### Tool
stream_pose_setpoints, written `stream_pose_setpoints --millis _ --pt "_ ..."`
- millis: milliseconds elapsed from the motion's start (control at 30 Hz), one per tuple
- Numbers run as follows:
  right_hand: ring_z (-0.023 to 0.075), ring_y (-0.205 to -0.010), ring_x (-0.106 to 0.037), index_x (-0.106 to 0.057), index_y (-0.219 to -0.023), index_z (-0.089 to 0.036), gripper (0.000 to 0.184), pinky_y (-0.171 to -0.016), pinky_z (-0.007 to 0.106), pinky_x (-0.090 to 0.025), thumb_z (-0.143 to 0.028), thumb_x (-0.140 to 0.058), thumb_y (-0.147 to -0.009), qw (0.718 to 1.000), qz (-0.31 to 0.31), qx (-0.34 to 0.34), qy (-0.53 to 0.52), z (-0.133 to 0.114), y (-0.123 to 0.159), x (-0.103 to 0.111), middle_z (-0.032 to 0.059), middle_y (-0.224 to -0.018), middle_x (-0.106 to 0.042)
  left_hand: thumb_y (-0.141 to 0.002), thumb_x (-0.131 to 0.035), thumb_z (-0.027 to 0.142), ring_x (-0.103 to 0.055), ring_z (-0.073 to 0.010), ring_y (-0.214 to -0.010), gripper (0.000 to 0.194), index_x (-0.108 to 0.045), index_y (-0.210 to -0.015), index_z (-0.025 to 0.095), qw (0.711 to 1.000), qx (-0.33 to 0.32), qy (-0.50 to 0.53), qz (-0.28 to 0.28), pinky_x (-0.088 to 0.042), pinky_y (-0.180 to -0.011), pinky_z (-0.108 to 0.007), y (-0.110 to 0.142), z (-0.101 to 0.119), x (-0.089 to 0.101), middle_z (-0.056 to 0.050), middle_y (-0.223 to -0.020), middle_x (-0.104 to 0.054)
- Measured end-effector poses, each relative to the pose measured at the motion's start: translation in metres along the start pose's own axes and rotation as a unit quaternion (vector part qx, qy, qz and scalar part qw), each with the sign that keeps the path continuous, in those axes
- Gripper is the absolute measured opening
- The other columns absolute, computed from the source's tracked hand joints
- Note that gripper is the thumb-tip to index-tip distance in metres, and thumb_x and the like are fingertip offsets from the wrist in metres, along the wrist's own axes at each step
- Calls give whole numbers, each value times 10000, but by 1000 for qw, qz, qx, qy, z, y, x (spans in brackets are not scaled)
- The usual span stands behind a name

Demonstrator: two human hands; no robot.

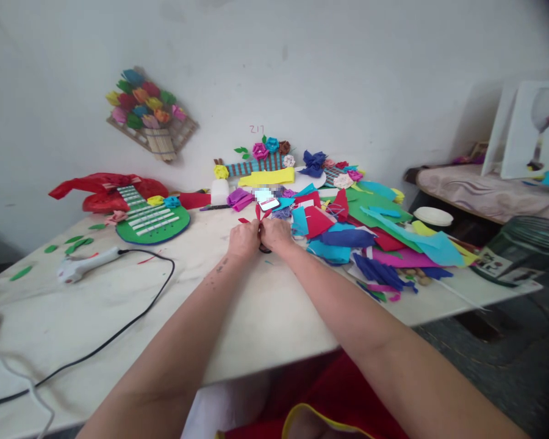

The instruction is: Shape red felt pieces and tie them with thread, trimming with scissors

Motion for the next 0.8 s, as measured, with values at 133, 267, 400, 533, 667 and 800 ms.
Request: stream_pose_setpoints --millis 133,267,400,533,667,800 --pt "239 -853 -614 -652 -923 -128 324 -739 311 -410 -263 -371 -833 1000 5 -18 -16 0 0 0 159 -891 -664 -806 -403 159 -606 -255 -875 250 -570 -993 154 1000 -26 8 -2 -401 -735 -328 2 3 0 -136 -880 -634" --pt "220 -848 -611 -652 -939 -157 349 -732 300 -400 -278 -333 -860 999 13 -36 -36 1 1 2 131 -894 -670 -819 -399 185 -604 -252 -893 252 -575 -998 167 998 14 57 26 -404 -755 -338 0 -3 -1 -133 -892 -641" --pt "202 -856 -607 -654 -929 -188 382 -729 278 -392 -381 -329 -874 995 46 -44 -73 6 1 8 91 -885 -677 -800 -456 227 -629 -200 -778 183 -595 -906 173 948 106 291 68 -438 -706 -296 -6 -20 -5 -83 -784 -654" --pt "167 -843 -609 -659 -894 -191 537 -718 245 -403 -476 -204 -893 977 53 -86 -186 22 -3 6 71 -815 -684 -741 -504 186 -546 -105 -464 132 -554 -845 123 756 148 637 24 -455 -545 -251 -12 -31 -17 -18 -632 -610" --pt "151 -791 -611 -646 -882 -169 504 -686 234 -427 -489 -256 -869 933 56 -137 -329 36 -7 -2 61 -766 -681 -727 -525 158 -451 -40 -412 46 -523 -728 112 589 139 796 -25 -388 -446 -167 -12 -32 -18 2 -579 -560" --pt "141 -773 -609 -604 -920 -157 372 -632 229 -447 -456 -421 -796 858 64 -156 -485 37 -10 -8 60 -862 -674 -771 -483 125 -346 -4 -368 51 -510 -729 122 462 150 869 -94 -312 -383 -115 -8 -25 -18 36 -532 -474"
Point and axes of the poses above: each hand's wrist, its own y-axis away from the middle knuckle, its own x-axis out of the back of the hand, z = x × y, the point moved 5 cm from there along -y, towards the middle knuckle
